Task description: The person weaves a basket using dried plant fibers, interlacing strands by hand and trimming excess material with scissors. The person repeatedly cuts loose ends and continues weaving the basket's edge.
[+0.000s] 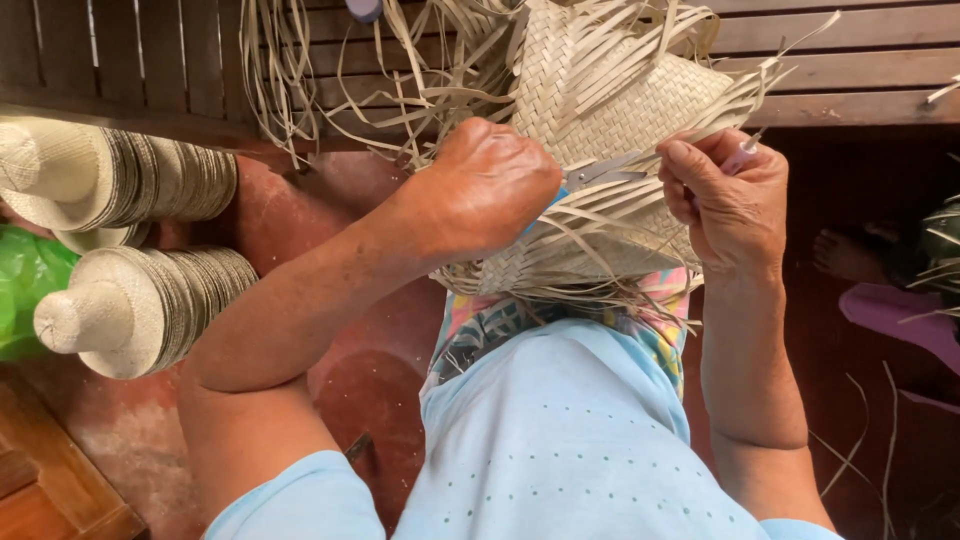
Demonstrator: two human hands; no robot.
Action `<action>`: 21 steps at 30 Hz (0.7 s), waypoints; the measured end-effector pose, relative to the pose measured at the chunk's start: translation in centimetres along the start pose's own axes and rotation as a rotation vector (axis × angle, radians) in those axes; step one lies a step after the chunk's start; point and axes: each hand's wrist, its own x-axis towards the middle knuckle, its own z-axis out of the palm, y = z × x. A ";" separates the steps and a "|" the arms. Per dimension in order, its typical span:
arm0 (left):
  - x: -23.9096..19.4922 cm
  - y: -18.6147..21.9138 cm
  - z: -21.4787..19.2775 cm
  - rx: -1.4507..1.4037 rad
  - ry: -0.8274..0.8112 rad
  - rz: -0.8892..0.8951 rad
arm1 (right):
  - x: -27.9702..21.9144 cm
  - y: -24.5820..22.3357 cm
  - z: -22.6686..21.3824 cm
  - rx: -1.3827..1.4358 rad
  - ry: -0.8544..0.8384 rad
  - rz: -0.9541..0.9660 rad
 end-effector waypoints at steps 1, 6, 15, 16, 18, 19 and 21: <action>0.1 0.3 -0.9 -0.028 -0.047 -0.016 | -0.1 -0.1 0.1 -0.009 0.013 0.004; 1.5 1.2 -2.1 -0.020 -0.082 -0.011 | -0.3 -0.1 0.1 -0.061 0.054 0.021; 0.2 1.7 -3.2 -0.030 -0.052 0.001 | 0.0 1.0 -0.8 -0.039 0.058 0.011; -0.4 1.9 -4.0 -0.059 -0.127 -0.026 | 0.1 0.9 -0.9 -0.038 0.058 0.003; -1.5 1.5 -4.1 -0.087 -0.198 -0.050 | 0.6 0.1 -1.5 -0.039 0.060 -0.009; -2.0 1.0 -3.5 -0.082 -0.124 -0.059 | 1.1 -0.5 -1.9 -0.111 -0.024 -0.071; -3.6 0.0 -3.0 -0.072 -0.049 -0.058 | 2.9 -2.4 -2.8 -0.182 -0.099 -0.136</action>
